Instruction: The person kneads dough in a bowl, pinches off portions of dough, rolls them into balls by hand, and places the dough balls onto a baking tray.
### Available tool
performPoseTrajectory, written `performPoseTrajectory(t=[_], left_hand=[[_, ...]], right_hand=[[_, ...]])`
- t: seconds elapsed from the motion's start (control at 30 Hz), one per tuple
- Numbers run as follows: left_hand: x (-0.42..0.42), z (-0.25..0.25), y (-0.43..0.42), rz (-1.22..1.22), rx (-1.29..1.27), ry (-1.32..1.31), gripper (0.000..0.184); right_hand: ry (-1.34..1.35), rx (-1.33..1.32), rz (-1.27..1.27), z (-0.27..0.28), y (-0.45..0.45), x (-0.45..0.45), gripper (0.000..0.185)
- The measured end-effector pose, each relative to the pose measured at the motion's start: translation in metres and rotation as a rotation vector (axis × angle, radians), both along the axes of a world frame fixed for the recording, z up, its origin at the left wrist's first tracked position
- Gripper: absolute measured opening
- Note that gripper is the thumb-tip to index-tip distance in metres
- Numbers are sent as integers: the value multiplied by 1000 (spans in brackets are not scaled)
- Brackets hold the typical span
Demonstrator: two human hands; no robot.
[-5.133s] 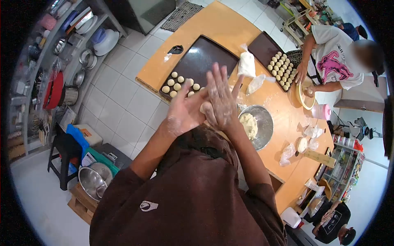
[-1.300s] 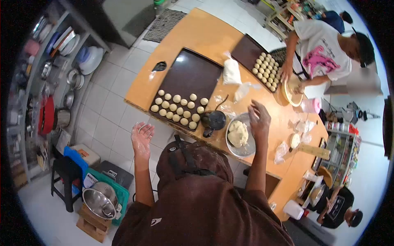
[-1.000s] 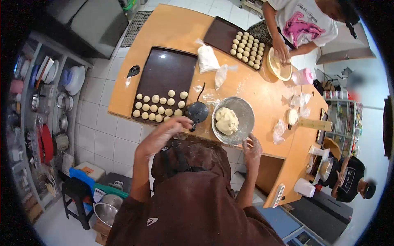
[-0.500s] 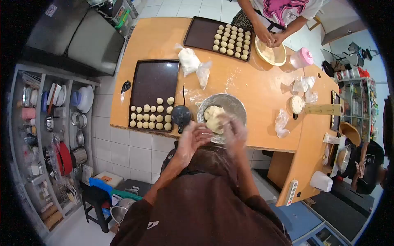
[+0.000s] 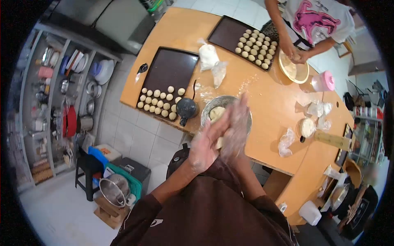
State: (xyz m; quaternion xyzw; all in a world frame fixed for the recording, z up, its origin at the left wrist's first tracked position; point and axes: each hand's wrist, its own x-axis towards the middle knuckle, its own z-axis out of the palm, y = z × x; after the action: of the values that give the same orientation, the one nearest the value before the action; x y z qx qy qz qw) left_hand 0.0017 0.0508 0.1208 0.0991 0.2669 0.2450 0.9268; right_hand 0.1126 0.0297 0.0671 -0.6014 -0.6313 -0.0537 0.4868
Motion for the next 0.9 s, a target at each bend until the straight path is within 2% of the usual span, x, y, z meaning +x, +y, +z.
performPoseTrajectory(t=[0.03,0.07,0.1,0.17,0.2,0.27,0.3,0.33,0.37,0.4,0.43,0.47,0.5,0.57,0.6,0.63,0.67,0.7,0.77,0.83,0.9], left_hand=[[9,-4,1,133,106,-195,58],[11,-34,-9,109,259,-115,61],[8,-86,-21,82,411,-32,64],[22,-77,-45,316,542,-85,55],[29,-72,-56,431,606,-112,51],[9,-45,-57,52,13,132,48],[4,-49,-48,62,-18,119,66],[-5,-27,-30,86,-278,145,68],[-9,-26,-23,132,-186,41,66],[-1,-35,-23,239,142,-55,65],[6,-45,-29,307,314,-77,63],[12,-44,-41,321,379,-36,62],[13,-45,-51,281,324,37,61],[8,-49,-66,145,66,165,58],[0,-50,-64,111,-98,149,57],[-13,-53,-48,100,-153,-81,60],[-21,-42,-34,106,-166,-158,56],[3,-31,-37,365,397,-195,60],[21,-28,-44,534,778,-154,67],[9,-37,-43,372,429,-48,61],[-5,-44,-37,200,89,46,59]], right_hand=[[45,-72,91,-18,-14,-19,74],[210,-174,229,2,-28,-27,74],[385,-278,339,21,-43,-35,73],[609,-317,139,21,-29,-40,75],[462,-325,137,24,-26,-28,75],[171,-311,118,32,-20,-5,74],[134,-331,135,22,-25,-7,74],[89,-348,157,13,-27,-7,75],[-47,-470,221,10,-38,-19,73],[-186,-578,297,7,-48,-31,72],[-187,-528,395,3,-68,-38,71],[-186,-476,493,11,-72,-44,70],[-147,-642,475,18,-64,-43,67],[-96,-570,503,14,-64,-44,68],[-70,-534,509,12,-64,-44,68],[-51,-499,516,9,-64,-43,69],[-40,-459,532,6,-61,-40,69],[-28,-420,550,2,-58,-38,70],[-9,-391,555,8,-64,-51,68],[-218,-1120,169,2,-40,-55,68],[-241,-506,219,22,-15,-21,72]])
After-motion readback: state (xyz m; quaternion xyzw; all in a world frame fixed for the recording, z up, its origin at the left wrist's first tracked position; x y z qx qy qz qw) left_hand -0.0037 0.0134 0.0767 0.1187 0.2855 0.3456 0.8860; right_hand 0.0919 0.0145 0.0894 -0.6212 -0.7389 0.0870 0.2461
